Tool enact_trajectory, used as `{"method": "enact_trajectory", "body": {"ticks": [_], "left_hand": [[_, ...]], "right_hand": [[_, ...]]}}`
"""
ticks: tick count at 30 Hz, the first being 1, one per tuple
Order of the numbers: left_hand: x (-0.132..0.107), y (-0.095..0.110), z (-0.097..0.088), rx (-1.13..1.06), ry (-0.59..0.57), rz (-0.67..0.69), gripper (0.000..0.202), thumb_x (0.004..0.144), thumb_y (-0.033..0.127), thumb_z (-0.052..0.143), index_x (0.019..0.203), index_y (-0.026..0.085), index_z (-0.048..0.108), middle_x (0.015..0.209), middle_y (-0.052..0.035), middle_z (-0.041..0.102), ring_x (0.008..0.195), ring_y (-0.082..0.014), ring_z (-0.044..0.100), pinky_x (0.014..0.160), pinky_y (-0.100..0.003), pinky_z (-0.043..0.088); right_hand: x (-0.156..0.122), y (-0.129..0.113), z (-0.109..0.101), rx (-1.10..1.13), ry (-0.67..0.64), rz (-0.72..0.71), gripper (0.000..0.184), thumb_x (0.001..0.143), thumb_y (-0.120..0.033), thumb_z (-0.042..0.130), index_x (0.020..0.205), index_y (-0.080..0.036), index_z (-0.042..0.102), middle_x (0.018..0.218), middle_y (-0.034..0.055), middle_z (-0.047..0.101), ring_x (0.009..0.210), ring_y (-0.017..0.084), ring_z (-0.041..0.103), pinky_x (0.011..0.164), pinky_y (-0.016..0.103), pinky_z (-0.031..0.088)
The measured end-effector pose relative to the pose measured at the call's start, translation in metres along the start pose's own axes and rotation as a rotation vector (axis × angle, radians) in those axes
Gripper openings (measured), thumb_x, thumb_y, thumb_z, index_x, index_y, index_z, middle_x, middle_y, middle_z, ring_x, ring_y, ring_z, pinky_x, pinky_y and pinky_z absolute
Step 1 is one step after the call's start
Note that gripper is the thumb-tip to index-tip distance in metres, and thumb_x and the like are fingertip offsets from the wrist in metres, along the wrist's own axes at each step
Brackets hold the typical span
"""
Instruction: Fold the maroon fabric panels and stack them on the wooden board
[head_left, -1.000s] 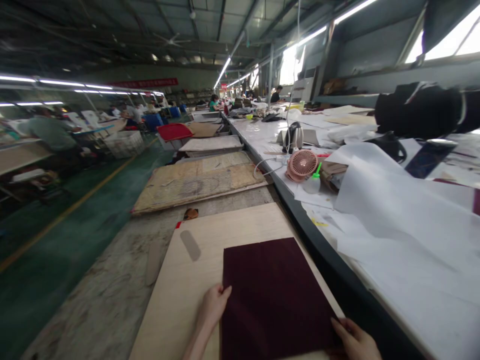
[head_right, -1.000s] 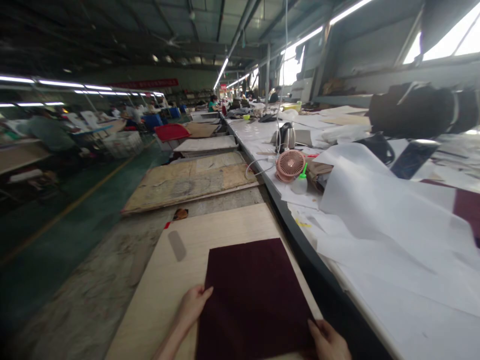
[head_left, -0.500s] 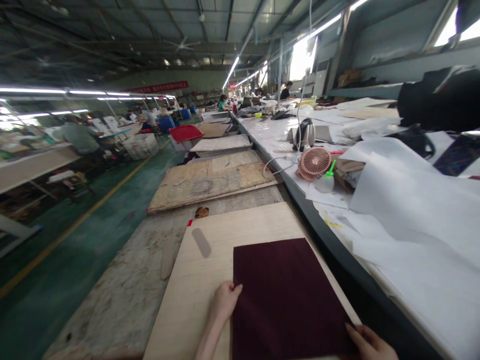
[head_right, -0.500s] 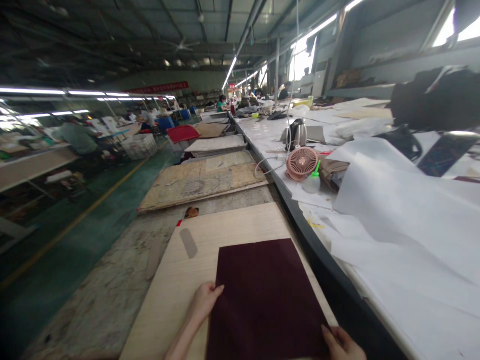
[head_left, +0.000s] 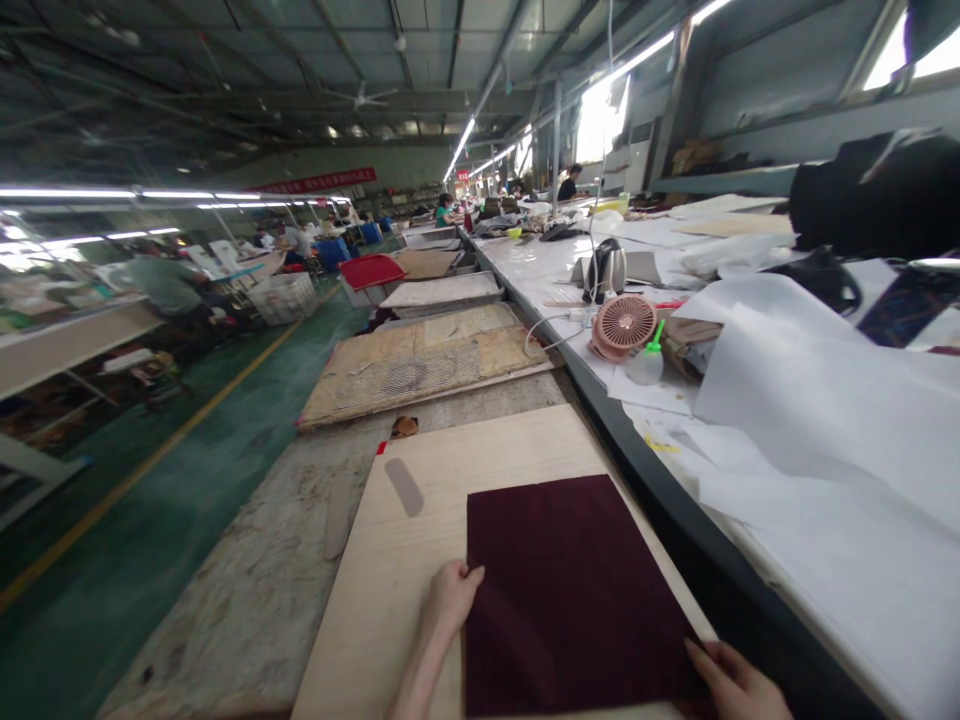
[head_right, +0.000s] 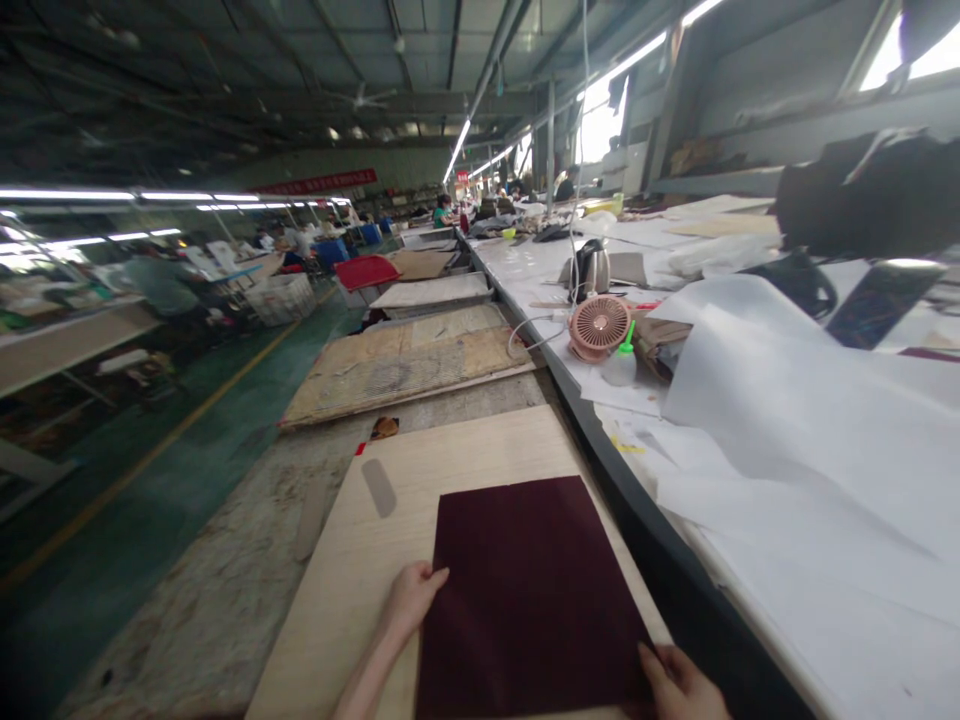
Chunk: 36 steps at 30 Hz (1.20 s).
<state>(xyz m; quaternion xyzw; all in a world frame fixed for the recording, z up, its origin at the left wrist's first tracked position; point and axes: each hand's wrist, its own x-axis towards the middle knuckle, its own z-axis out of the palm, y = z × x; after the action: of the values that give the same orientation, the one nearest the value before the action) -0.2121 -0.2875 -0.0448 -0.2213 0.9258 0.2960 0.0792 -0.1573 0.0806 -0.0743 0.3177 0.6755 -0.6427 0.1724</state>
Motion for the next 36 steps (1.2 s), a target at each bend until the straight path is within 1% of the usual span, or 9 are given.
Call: {"method": "enact_trajectory", "body": {"ticks": [5, 8, 9, 11, 14, 18, 23, 29, 36], "left_hand": [[-0.016, 0.018, -0.025, 0.172, -0.036, 0.012, 0.030, 0.083, 0.043, 0.056, 0.066, 0.019, 0.057, 0.064, -0.0042, 0.064, 0.064, -0.0185, 0.060, 0.056, -0.025, 0.035], [-0.028, 0.034, -0.041, 0.313, 0.011, 0.049, 0.032, 0.087, 0.045, 0.050, 0.097, 0.016, 0.058, 0.084, -0.0126, 0.066, 0.075, -0.0265, 0.061, 0.061, -0.031, 0.037], [-0.031, 0.040, -0.043, 0.378, 0.116, 0.152, 0.034, 0.088, 0.046, 0.046, 0.104, 0.017, 0.056, 0.093, -0.0123, 0.066, 0.079, -0.0264, 0.061, 0.063, -0.032, 0.038], [-0.038, 0.052, -0.039, 0.387, 0.170, 0.437, 0.029, 0.091, 0.040, 0.044, 0.111, 0.021, 0.053, 0.108, -0.0097, 0.063, 0.091, -0.0245, 0.060, 0.069, -0.031, 0.041], [-0.051, 0.064, -0.022, 0.343, -0.004, 0.692, 0.017, 0.089, 0.028, 0.050, 0.104, 0.022, 0.056, 0.110, -0.0058, 0.060, 0.097, -0.0211, 0.058, 0.077, -0.030, 0.043], [-0.059, 0.061, -0.004, 0.397, -0.083, 0.689, 0.016, 0.083, 0.025, 0.060, 0.099, 0.021, 0.059, 0.106, -0.0047, 0.060, 0.100, -0.0201, 0.056, 0.083, -0.029, 0.043], [-0.052, 0.053, -0.005, 0.437, -0.102, 0.669, 0.023, 0.083, 0.029, 0.063, 0.104, 0.022, 0.058, 0.110, -0.0035, 0.058, 0.103, -0.0188, 0.054, 0.086, -0.028, 0.042], [-0.056, 0.056, -0.005, 0.416, -0.107, 0.693, 0.028, 0.080, 0.034, 0.065, 0.104, 0.021, 0.058, 0.110, -0.0042, 0.057, 0.103, -0.0193, 0.055, 0.087, -0.029, 0.043], [-0.053, 0.056, -0.005, 0.382, -0.089, 0.740, 0.024, 0.083, 0.037, 0.059, 0.097, 0.018, 0.060, 0.102, -0.0058, 0.060, 0.097, -0.0210, 0.058, 0.085, -0.032, 0.045]], "right_hand": [[-0.024, -0.023, 0.012, -0.105, 0.096, -0.113, 0.031, 0.072, -0.051, 0.053, 0.076, -0.021, 0.055, 0.056, 0.0032, 0.063, 0.052, 0.023, 0.066, 0.042, 0.028, 0.049], [-0.034, -0.031, 0.018, -0.082, 0.166, -0.136, 0.023, 0.074, -0.043, 0.056, 0.074, -0.020, 0.055, 0.055, 0.0005, 0.061, 0.046, 0.019, 0.062, 0.038, 0.024, 0.047], [-0.035, -0.032, 0.019, -0.071, 0.184, -0.139, 0.021, 0.075, -0.041, 0.058, 0.074, -0.020, 0.055, 0.057, 0.0003, 0.062, 0.046, 0.017, 0.062, 0.038, 0.024, 0.047], [-0.036, -0.031, 0.019, -0.041, 0.207, -0.142, 0.020, 0.077, -0.039, 0.059, 0.076, -0.020, 0.055, 0.061, 0.0002, 0.063, 0.047, 0.016, 0.062, 0.039, 0.023, 0.048], [-0.043, -0.030, 0.017, 0.018, 0.194, -0.125, 0.020, 0.080, -0.039, 0.057, 0.082, -0.019, 0.054, 0.065, 0.0014, 0.063, 0.047, 0.017, 0.062, 0.040, 0.025, 0.049], [-0.057, -0.029, 0.008, 0.093, 0.141, -0.116, 0.027, 0.082, -0.039, 0.056, 0.096, -0.017, 0.052, 0.079, 0.0066, 0.065, 0.054, 0.018, 0.065, 0.045, 0.028, 0.053], [-0.077, -0.014, -0.018, 0.077, 0.132, -0.199, 0.046, 0.078, -0.043, 0.062, 0.112, -0.016, 0.050, 0.095, 0.0106, 0.066, 0.064, 0.019, 0.067, 0.055, 0.030, 0.055], [-0.131, 0.016, -0.040, -0.096, 0.091, -0.347, 0.045, 0.079, -0.052, 0.058, 0.105, -0.016, 0.060, 0.095, 0.0090, 0.068, 0.075, 0.019, 0.065, 0.061, 0.028, 0.052], [-0.200, 0.046, -0.061, -0.300, 0.054, -0.411, 0.029, 0.088, -0.045, 0.048, 0.089, -0.021, 0.064, 0.083, 0.0026, 0.068, 0.079, 0.019, 0.063, 0.072, 0.026, 0.049]]}}
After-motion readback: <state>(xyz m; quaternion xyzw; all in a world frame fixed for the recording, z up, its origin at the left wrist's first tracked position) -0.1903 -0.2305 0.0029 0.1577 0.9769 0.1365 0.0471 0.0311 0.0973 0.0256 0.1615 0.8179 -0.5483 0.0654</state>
